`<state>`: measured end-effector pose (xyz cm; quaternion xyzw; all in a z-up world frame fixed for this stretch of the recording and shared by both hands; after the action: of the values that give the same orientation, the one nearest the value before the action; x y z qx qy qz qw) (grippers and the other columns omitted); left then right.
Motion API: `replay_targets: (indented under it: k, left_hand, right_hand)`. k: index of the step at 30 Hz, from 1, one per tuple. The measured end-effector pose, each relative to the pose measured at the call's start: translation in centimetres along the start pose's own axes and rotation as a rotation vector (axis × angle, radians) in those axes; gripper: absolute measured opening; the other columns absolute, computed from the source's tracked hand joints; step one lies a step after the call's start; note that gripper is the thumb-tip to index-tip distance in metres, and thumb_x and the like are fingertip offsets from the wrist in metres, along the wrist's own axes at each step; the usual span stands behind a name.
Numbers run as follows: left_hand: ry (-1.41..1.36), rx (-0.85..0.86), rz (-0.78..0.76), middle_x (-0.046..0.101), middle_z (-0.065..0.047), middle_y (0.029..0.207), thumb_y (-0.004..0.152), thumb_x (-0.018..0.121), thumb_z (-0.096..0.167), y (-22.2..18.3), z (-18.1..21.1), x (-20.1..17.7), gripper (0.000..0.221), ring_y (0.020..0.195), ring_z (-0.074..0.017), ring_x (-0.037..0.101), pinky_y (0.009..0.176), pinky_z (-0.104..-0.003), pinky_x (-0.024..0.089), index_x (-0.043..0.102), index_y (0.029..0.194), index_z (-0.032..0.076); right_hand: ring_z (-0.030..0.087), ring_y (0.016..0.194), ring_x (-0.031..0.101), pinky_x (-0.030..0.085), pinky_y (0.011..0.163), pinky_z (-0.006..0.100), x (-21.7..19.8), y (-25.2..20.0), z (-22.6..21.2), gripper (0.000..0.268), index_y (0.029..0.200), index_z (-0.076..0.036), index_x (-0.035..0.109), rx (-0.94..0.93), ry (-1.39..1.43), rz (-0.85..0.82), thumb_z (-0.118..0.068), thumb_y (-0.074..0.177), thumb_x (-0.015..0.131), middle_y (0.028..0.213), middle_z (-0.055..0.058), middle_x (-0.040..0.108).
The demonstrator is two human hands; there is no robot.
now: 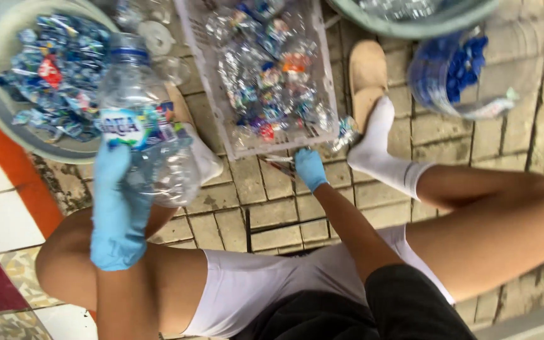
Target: The person sits on the floor and uses scissors to cut the labels off plastic bottles. They remove the labels by hand and place them into a nearby basin, while the cut bottles are placed into a plastic crate.
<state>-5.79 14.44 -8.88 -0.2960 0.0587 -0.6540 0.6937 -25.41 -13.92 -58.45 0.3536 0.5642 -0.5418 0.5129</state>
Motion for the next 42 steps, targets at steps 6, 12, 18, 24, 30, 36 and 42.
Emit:
replay_targets:
  k: [6,12,18,24,30,36,42]
  left_hand:
    - [0.088,0.162,0.045,0.066,-0.009,0.124,0.082,0.074,0.000,0.2,-1.5,2.5,0.066,0.111,-0.0198,0.067,0.102,-0.038,0.055,0.054,0.144,0.009]
    - [-0.021,0.310,-0.154,0.061,-0.019,0.133,0.085,0.075,-0.001,-0.5,1.0,8.3,0.083,0.112,-0.0258,0.062,0.099,-0.043,0.054,0.036,0.158,0.010]
    - [-0.040,0.394,-0.276,0.059,-0.020,0.140,0.081,0.080,0.001,-0.9,2.7,12.5,0.091,0.120,-0.0265,0.060,0.105,-0.045,0.054,0.034,0.159,0.008]
    - [0.037,0.591,-0.357,0.065,-0.010,0.129,0.089,0.065,-0.004,0.0,2.9,14.1,0.064,0.108,-0.0139,0.063,0.093,-0.024,0.051,0.044,0.149,0.002]
    - [0.158,0.759,-0.165,0.070,-0.011,0.118,0.089,0.069,0.009,1.5,4.4,14.8,0.060,0.097,-0.0156,0.066,0.084,-0.026,0.054,0.049,0.145,0.000]
    - [0.137,0.679,-0.100,0.073,-0.008,0.112,0.091,0.069,0.027,4.4,4.2,16.1,0.049,0.092,-0.0145,0.066,0.080,-0.025,0.053,0.062,0.132,0.001]
    - [0.148,0.711,-0.131,0.072,-0.008,0.115,0.088,0.071,0.025,6.3,3.7,18.4,0.053,0.096,-0.0160,0.066,0.085,-0.027,0.052,0.059,0.136,0.004]
  right_hand:
    - [0.035,0.087,0.062,0.037,0.103,0.070,5.5,1.1,0.7,0.011,0.082,-0.006,0.072,-0.353,0.040,0.293,0.002,0.076,0.069,0.078,0.014,0.064]
    - [0.033,0.070,0.067,0.055,0.063,0.051,-0.8,1.6,2.6,0.008,0.064,-0.010,0.075,-0.181,0.108,0.214,-0.005,0.068,0.071,0.059,0.010,0.064]
    - [0.034,0.090,0.078,0.061,0.073,0.054,-6.2,1.3,6.2,0.024,0.095,-0.007,0.075,0.150,0.355,-0.371,-0.028,0.084,0.071,0.088,0.014,0.078]
    - [0.023,0.068,0.064,0.057,0.068,0.033,-13.2,-0.1,9.8,0.024,0.094,-0.010,0.074,0.058,0.525,-0.630,-0.027,0.082,0.064,0.082,0.007,0.070]
    - [0.007,0.060,0.048,0.041,0.061,0.019,-25.6,0.3,14.5,0.010,0.079,-0.010,0.074,0.181,1.212,-0.578,-0.019,0.083,0.074,0.066,-0.005,0.062]
    - [0.014,0.075,0.055,0.044,0.071,0.024,-33.8,2.1,17.9,0.010,0.092,0.003,0.072,0.151,1.722,-0.267,0.006,0.085,0.065,0.085,0.007,0.067]
    - [0.012,0.073,0.059,0.043,0.071,0.023,-44.5,2.9,16.6,0.022,0.105,0.003,0.073,0.262,1.713,-0.010,-0.004,0.085,0.077,0.084,0.007,0.070]
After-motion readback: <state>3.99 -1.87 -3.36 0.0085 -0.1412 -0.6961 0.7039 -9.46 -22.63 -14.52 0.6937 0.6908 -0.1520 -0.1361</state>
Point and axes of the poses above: each hand's wrist, its own y-axis towards the middle knuckle, its own x-axis out of the palm, z = x × y, the point moved 3 cm from there along y, towards the middle knuckle
